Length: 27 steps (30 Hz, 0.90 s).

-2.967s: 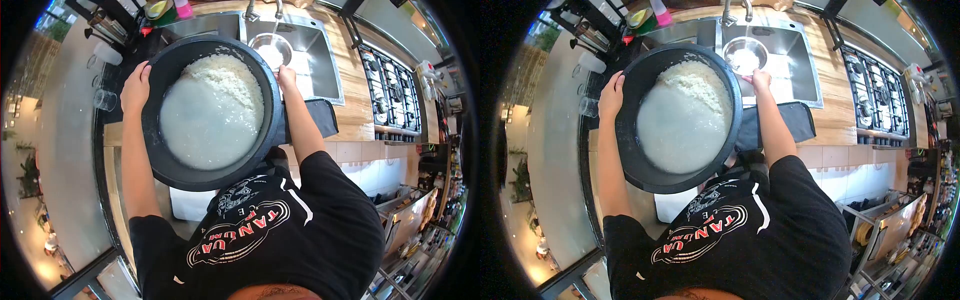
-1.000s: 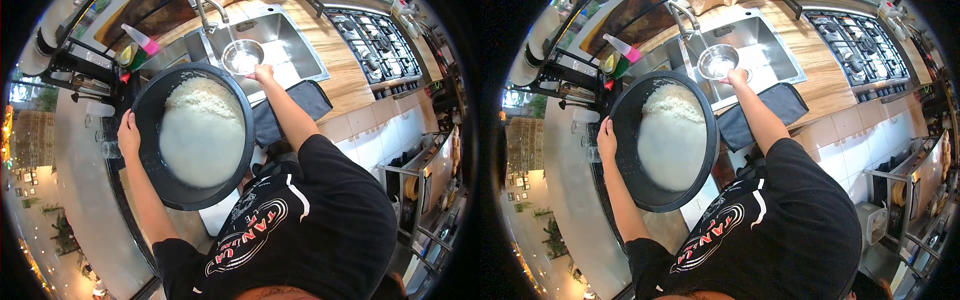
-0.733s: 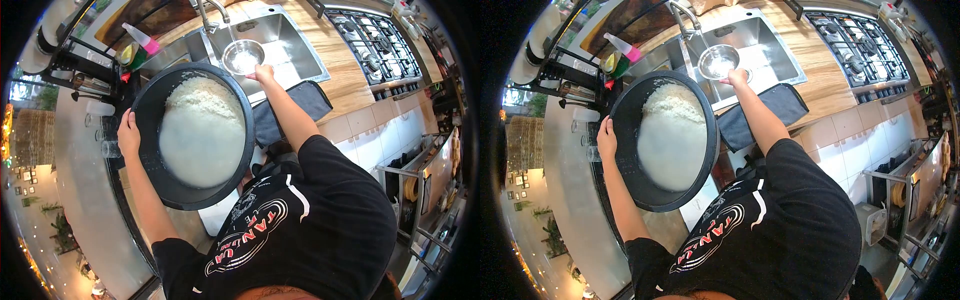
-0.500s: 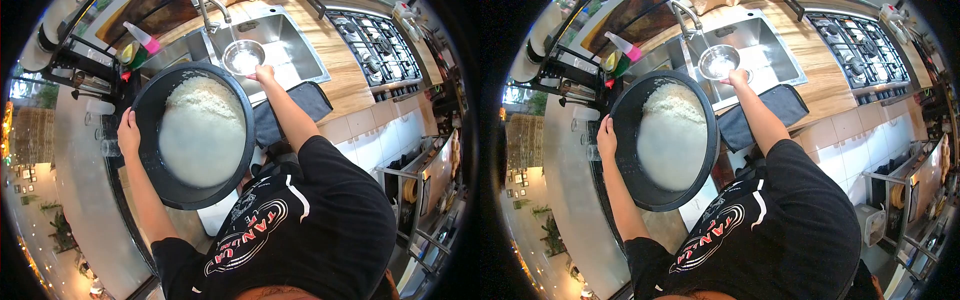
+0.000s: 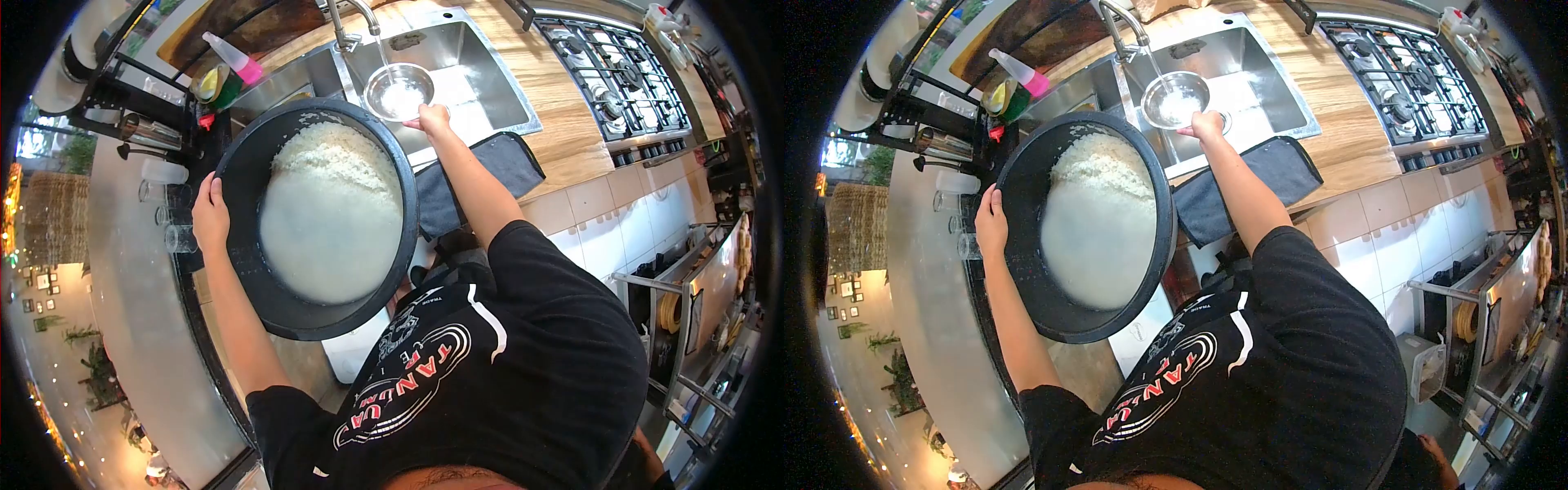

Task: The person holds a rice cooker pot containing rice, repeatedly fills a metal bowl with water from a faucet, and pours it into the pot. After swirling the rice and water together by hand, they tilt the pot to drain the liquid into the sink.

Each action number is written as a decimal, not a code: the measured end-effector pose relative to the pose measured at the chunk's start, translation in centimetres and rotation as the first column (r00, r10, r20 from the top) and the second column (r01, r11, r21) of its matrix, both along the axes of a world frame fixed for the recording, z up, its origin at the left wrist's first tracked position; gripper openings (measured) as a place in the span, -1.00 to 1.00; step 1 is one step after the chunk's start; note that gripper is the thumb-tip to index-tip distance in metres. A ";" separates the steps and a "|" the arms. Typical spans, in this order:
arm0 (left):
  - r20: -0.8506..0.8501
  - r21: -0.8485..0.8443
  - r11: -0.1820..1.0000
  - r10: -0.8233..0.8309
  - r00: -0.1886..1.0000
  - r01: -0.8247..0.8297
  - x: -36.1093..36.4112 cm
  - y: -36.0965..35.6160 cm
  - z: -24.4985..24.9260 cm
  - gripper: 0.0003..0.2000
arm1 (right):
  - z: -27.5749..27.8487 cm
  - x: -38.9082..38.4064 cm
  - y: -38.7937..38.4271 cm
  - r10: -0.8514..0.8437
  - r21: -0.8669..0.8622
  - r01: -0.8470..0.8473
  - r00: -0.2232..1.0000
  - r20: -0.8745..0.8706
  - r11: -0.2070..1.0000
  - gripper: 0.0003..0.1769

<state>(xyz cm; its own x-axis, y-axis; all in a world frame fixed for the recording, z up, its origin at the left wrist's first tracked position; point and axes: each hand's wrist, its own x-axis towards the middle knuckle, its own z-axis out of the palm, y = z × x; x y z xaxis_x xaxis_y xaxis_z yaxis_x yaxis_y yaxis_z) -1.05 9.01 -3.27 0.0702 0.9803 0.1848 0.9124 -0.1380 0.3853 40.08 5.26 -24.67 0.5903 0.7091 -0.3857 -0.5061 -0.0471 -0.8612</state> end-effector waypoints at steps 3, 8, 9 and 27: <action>-0.006 -0.005 1.000 0.014 1.000 -0.014 0.2 -0.2 0.1 -0.58 | 0.0 0.0 0.0 -0.012 0.001 0.012 1.000 -0.017 1.000 -0.57; -0.029 0.033 0.999 -0.002 1.000 0.003 -0.3 0.3 -0.4 -0.61 | 0.0 0.1 0.0 0.006 0.004 -0.006 1.000 -0.006 1.000 -0.55; -0.031 0.028 1.000 -0.003 1.000 0.004 -0.4 0.3 -0.4 -0.61 | 0.1 0.0 -0.1 0.002 -0.002 -0.002 1.000 0.005 1.000 -0.55; -0.033 0.039 0.999 0.011 0.999 -0.010 -0.6 0.2 -0.3 -0.61 | -0.4 1.1 -0.2 0.001 0.017 -0.001 1.000 -0.031 1.000 -0.55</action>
